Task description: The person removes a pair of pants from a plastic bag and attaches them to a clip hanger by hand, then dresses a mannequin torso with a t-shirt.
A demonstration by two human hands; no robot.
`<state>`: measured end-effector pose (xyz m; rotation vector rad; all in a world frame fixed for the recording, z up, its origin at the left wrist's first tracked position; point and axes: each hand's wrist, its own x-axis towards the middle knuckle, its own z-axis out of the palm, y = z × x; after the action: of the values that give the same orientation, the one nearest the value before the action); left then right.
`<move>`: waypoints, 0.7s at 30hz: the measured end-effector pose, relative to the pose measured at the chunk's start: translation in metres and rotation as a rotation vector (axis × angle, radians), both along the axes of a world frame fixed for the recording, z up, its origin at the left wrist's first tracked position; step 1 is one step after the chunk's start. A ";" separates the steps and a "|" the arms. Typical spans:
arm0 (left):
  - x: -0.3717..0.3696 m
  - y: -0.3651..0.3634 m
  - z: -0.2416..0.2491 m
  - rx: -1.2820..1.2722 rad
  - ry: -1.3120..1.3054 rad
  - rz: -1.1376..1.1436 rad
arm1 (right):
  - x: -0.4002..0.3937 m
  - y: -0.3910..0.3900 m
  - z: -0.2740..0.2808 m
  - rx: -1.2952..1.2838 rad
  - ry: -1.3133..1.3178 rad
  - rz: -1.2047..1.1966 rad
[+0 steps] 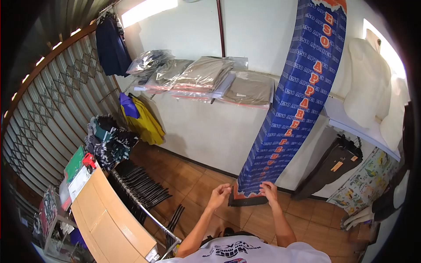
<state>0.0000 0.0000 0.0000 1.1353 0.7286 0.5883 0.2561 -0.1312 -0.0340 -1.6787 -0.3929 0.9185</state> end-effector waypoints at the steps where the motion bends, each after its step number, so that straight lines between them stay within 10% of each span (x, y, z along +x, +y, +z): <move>1: -0.003 0.000 0.022 0.012 -0.001 0.014 | -0.004 0.003 0.011 0.040 -0.034 0.010; 21: 0.207 0.286 0.208 0.835 -0.109 0.002 | 0.140 0.225 0.252 0.421 -0.881 -0.244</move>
<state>0.2071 0.2863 0.2078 1.8475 0.3799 0.9931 0.3959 0.0937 0.2183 -1.6046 -0.8722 -0.1346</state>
